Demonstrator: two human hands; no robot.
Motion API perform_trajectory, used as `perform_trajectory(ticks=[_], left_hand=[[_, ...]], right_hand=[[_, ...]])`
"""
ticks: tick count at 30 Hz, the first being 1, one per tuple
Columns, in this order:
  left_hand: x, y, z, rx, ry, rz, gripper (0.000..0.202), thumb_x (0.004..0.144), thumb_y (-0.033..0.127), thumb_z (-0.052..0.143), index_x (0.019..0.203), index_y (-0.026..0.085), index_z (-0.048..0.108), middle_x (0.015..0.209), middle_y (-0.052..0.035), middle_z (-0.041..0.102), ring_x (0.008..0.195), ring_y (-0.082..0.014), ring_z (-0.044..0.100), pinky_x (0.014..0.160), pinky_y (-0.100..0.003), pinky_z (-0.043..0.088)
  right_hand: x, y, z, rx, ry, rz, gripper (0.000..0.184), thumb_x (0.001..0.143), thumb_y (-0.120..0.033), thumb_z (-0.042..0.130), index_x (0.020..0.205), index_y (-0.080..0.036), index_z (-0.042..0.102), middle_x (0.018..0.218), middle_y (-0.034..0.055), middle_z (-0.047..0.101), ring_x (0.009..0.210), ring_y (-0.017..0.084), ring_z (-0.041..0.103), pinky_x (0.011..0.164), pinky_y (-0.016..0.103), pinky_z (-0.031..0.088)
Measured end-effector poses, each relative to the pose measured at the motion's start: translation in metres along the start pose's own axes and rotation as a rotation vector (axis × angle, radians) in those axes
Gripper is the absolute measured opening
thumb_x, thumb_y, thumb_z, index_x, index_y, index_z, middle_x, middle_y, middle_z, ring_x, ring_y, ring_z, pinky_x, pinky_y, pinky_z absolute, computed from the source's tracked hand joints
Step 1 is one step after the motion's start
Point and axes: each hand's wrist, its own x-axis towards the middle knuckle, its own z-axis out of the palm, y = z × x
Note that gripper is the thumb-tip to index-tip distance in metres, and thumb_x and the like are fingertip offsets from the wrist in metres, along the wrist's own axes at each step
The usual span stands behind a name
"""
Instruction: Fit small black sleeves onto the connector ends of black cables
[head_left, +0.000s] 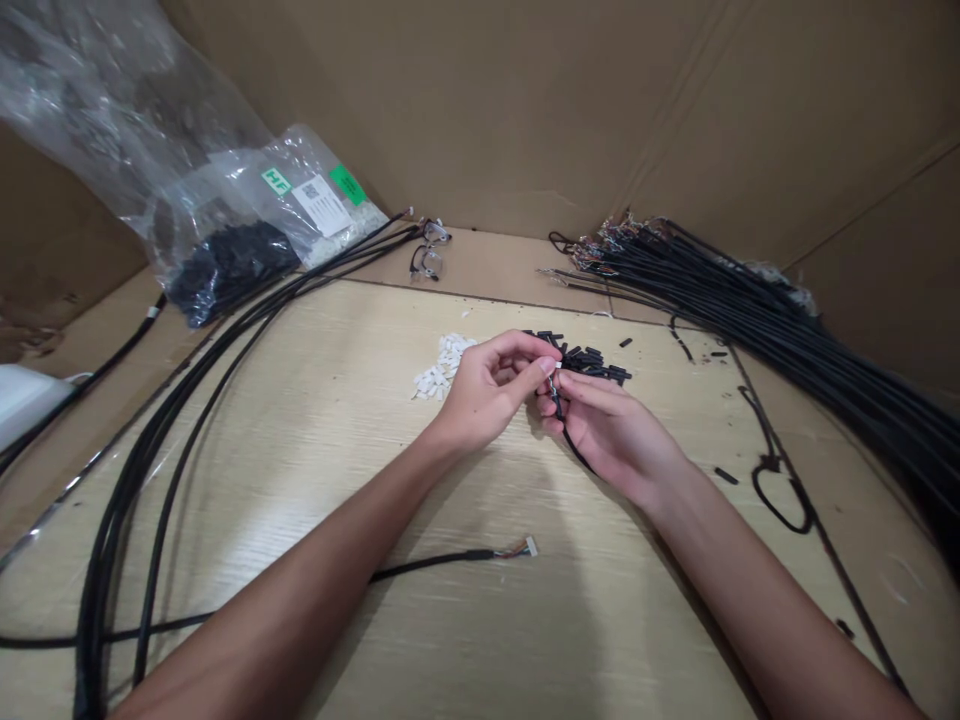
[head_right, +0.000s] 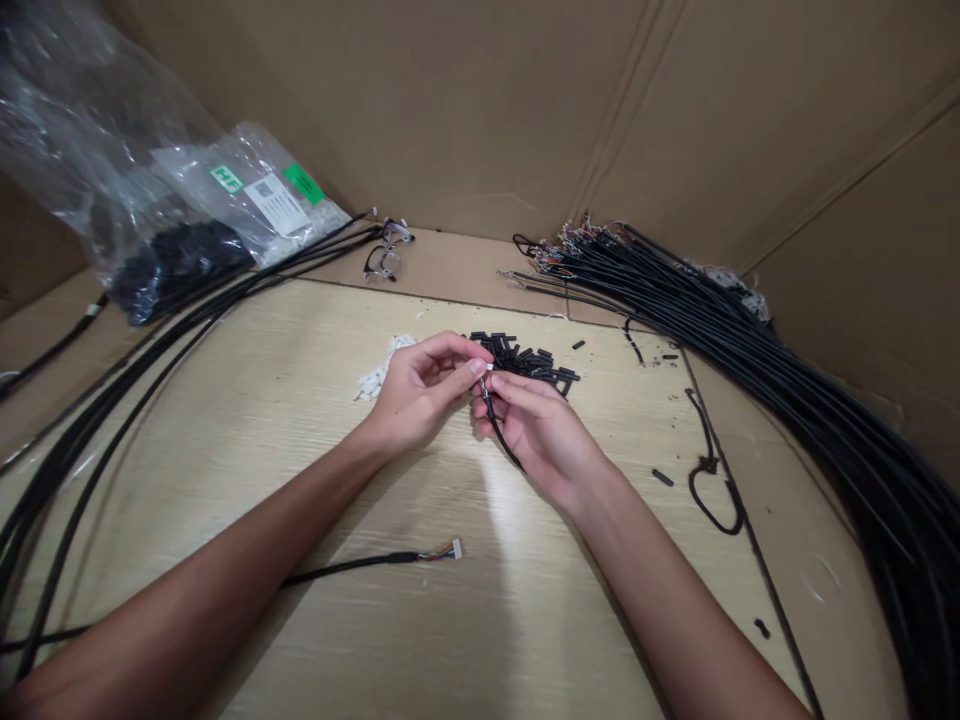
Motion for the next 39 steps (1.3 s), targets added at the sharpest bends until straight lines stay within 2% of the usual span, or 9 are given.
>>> perform_trajectory(ticks=[6,13,19,27,31,39], left_hand=[[0.000,0.003,0.001,0.003,0.002,0.003,0.032,0.090,0.043,0.095,0.099,0.018,0.078,0.081,-0.0020,0.079,0.061,-0.0128,0.074,0.062,-0.026,0.063],[0.000,0.005,0.002,0.055,0.024,0.023,0.029,0.090,0.040,0.094,0.098,0.017,0.079,0.079,-0.0021,0.078,0.063,-0.0127,0.075,0.063,-0.024,0.062],[0.000,0.003,0.003,0.024,0.028,0.011,0.035,0.091,0.047,0.094,0.100,0.018,0.077,0.075,-0.0005,0.076,0.059,-0.0150,0.074,0.060,-0.028,0.063],[0.000,0.004,0.003,0.104,0.070,0.072,0.030,0.091,0.043,0.092,0.097,0.018,0.078,0.080,-0.0024,0.078,0.066,-0.0132,0.073,0.065,-0.025,0.060],[0.000,0.003,0.003,0.105,0.063,0.062,0.027,0.092,0.042,0.091,0.097,0.018,0.078,0.078,-0.0018,0.077,0.065,-0.0134,0.072,0.062,-0.025,0.059],[0.001,0.003,0.002,0.130,0.088,0.068,0.027,0.091,0.042,0.091,0.096,0.019,0.079,0.080,-0.0022,0.078,0.066,-0.0132,0.072,0.064,-0.025,0.060]], right_hand=[[0.000,0.001,-0.001,0.039,-0.022,0.027,0.019,0.085,-0.032,0.096,0.094,-0.019,0.085,0.088,0.0036,0.069,0.082,0.017,0.059,0.069,0.028,0.052],[0.000,0.002,0.001,-0.006,0.021,0.004,0.025,0.085,-0.036,0.098,0.095,-0.019,0.084,0.089,0.0034,0.070,0.082,0.016,0.061,0.069,0.029,0.053],[-0.002,0.004,0.011,-0.067,0.148,-0.146,0.033,0.077,-0.041,0.105,0.089,-0.020,0.083,0.085,0.0018,0.071,0.075,0.015,0.064,0.067,0.029,0.057],[-0.001,0.012,0.012,-0.212,0.229,-0.322,0.034,0.077,-0.046,0.105,0.086,-0.024,0.081,0.081,0.0011,0.073,0.070,0.016,0.067,0.069,0.034,0.065],[0.000,0.012,0.011,-0.212,0.221,-0.328,0.032,0.079,-0.046,0.103,0.084,-0.024,0.080,0.082,0.0009,0.072,0.069,0.016,0.067,0.066,0.035,0.066],[0.000,0.013,0.010,-0.185,0.168,-0.300,0.033,0.079,-0.046,0.103,0.086,-0.024,0.080,0.085,0.0017,0.073,0.076,0.019,0.072,0.069,0.039,0.070]])
